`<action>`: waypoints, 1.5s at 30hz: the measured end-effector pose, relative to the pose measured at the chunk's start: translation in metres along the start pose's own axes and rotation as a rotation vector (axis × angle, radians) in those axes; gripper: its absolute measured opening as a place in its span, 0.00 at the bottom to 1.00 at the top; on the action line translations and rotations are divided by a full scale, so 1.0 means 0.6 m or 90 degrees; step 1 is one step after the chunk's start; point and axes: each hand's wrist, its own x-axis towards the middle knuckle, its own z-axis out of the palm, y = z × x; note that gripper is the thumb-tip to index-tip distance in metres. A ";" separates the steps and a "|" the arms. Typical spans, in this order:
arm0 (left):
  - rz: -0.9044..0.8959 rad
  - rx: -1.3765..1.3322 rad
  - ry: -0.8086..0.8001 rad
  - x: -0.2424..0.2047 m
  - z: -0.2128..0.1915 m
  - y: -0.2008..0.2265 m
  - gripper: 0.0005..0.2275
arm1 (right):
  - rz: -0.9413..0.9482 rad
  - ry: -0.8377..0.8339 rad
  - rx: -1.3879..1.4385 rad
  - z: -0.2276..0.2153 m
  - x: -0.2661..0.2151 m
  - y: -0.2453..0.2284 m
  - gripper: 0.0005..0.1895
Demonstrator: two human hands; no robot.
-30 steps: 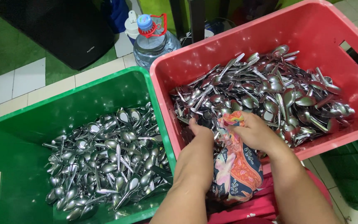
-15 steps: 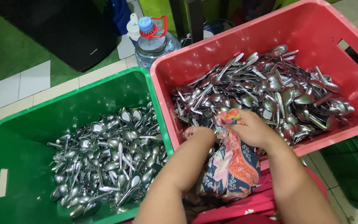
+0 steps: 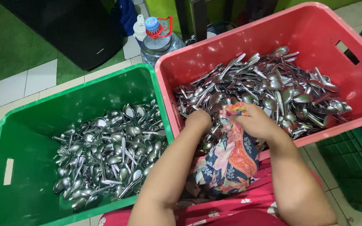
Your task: Wiping spoons with a cloth and moving them from one bin to another.
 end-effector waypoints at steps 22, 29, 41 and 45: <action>0.143 -1.046 -0.026 -0.300 -0.061 -0.060 0.11 | 0.115 0.011 1.034 -0.043 0.007 0.001 0.19; 0.186 -1.127 0.051 -0.293 -0.036 -0.058 0.08 | -0.082 0.119 1.023 -0.076 0.004 -0.049 0.26; 0.160 -1.186 -0.088 -0.326 -0.062 -0.045 0.09 | -0.065 0.367 0.090 0.090 0.072 0.024 0.29; 0.161 -1.163 -0.088 -0.319 -0.050 -0.044 0.10 | -0.044 0.354 0.457 0.101 0.081 0.047 0.20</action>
